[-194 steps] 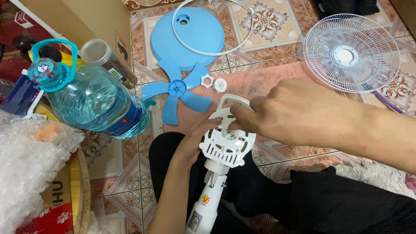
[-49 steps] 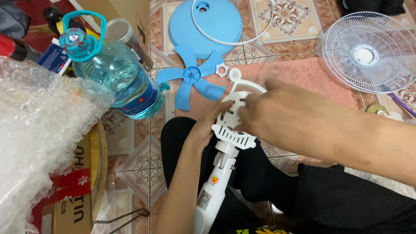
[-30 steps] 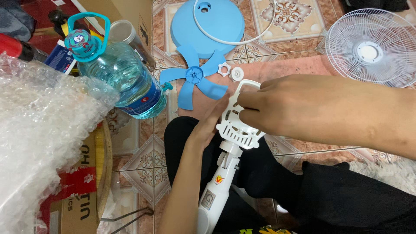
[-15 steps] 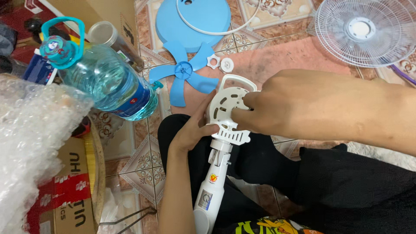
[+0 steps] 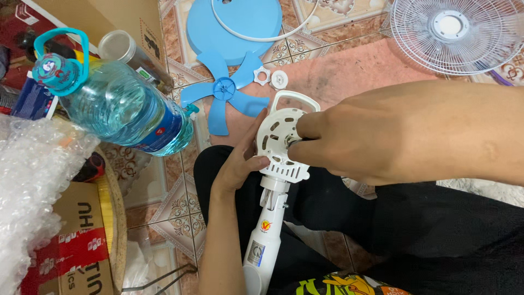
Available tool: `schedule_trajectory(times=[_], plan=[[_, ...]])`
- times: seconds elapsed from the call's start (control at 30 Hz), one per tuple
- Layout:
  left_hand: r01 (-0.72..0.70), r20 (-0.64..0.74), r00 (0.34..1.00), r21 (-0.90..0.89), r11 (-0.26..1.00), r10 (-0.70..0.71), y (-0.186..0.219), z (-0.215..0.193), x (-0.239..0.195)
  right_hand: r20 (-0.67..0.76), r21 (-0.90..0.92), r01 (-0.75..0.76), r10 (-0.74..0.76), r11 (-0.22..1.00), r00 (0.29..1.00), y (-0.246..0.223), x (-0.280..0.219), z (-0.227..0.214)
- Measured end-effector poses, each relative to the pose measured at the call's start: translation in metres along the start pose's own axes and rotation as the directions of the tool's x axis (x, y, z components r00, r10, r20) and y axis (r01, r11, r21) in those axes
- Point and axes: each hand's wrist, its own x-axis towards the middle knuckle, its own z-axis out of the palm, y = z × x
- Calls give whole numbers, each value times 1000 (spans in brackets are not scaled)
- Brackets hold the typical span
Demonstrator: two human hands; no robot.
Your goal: The person assembles a white fan motor housing by attaching a white plastic cage and securing it with a screwdriver. They then insert a small metal pin into the center of the assembly.
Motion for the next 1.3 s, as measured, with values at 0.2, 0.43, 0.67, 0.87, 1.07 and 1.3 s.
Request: schedule_trajectory(times=[0.2, 0.43, 0.67, 0.87, 1.07, 1.3], plan=[[-21, 24, 999, -50, 999, 22, 9, 4, 0, -48, -204, 88, -100, 975, 994, -2, 10, 5], [-11, 13, 1000, -51, 999, 12, -5, -1, 1, -446, -330, 14, -169, 944, 879, 3, 19, 36], [-18, 8, 1000, -75, 997, 18, -3, -1, 0, -618, -86, 112, -142, 990, 773, -6, 18, 32], [-3, 10, 1000, -11, 1000, 3, -5, -5, 1, -492, 67, 123, -75, 990, 867, -1, 4, 31], [23, -31, 999, -25, 999, -24, -8, -5, -1, -352, 23, 32, -22, 999, 936, 13, -7, 47], [41, -21, 999, -12, 999, -42, -7, -5, -2, -517, -309, -6, -163, 951, 840, 10, 4, 66]])
